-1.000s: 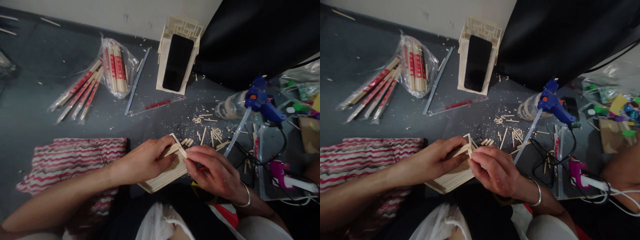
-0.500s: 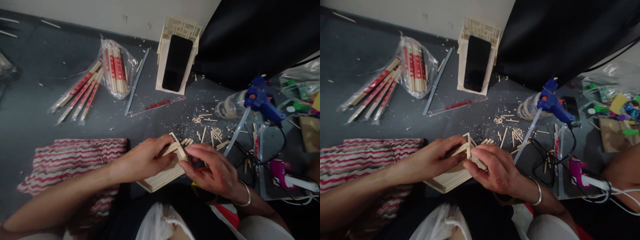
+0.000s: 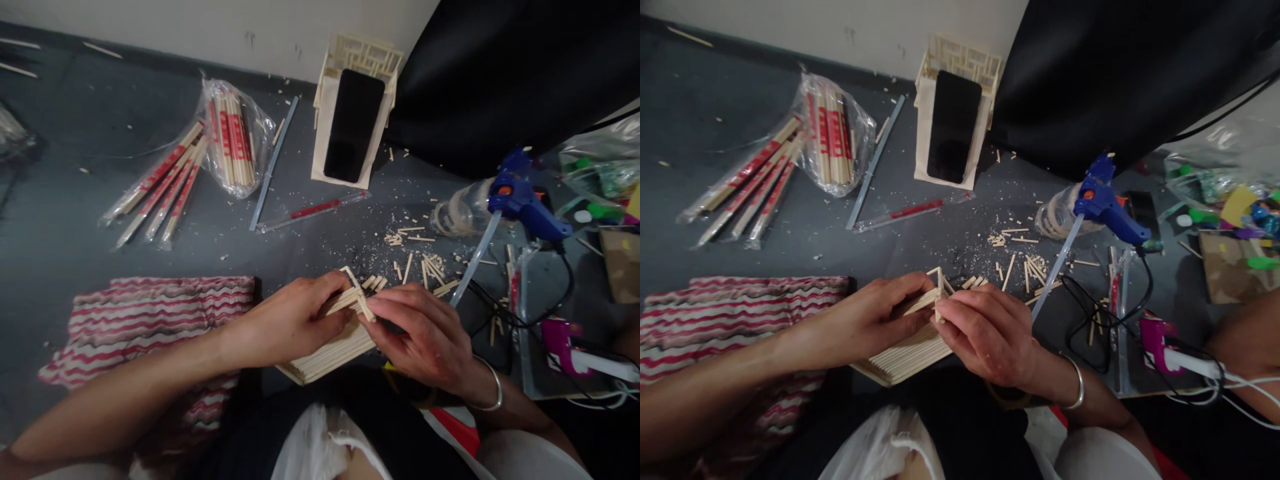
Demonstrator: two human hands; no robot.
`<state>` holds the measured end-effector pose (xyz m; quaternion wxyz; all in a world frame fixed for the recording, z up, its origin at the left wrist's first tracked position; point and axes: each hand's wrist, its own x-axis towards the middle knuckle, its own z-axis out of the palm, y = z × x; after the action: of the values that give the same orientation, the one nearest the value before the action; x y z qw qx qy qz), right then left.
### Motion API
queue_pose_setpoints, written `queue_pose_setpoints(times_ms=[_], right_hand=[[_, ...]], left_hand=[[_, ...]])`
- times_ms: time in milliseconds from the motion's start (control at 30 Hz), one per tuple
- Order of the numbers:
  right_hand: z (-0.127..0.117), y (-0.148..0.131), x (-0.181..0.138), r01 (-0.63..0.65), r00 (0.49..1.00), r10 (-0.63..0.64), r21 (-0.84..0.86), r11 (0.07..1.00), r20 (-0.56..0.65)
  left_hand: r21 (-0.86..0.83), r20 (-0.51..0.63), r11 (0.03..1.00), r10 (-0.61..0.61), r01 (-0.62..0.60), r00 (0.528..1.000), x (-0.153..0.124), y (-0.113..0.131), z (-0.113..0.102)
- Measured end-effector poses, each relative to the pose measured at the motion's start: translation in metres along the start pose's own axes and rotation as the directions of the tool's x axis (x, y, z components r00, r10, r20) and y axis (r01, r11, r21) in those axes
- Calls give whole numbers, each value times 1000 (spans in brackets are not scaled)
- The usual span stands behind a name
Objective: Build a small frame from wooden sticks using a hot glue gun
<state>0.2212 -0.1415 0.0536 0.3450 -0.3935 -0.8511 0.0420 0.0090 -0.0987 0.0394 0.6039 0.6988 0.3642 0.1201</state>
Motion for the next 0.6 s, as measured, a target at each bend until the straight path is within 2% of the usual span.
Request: queue_pose_setpoints(times_ms=[600], right_hand=[[2,-1,1,-25,1000,24,30,999,7]], left_hand=[[-10,-6,1000,11,-11,1000,-2,0,1]])
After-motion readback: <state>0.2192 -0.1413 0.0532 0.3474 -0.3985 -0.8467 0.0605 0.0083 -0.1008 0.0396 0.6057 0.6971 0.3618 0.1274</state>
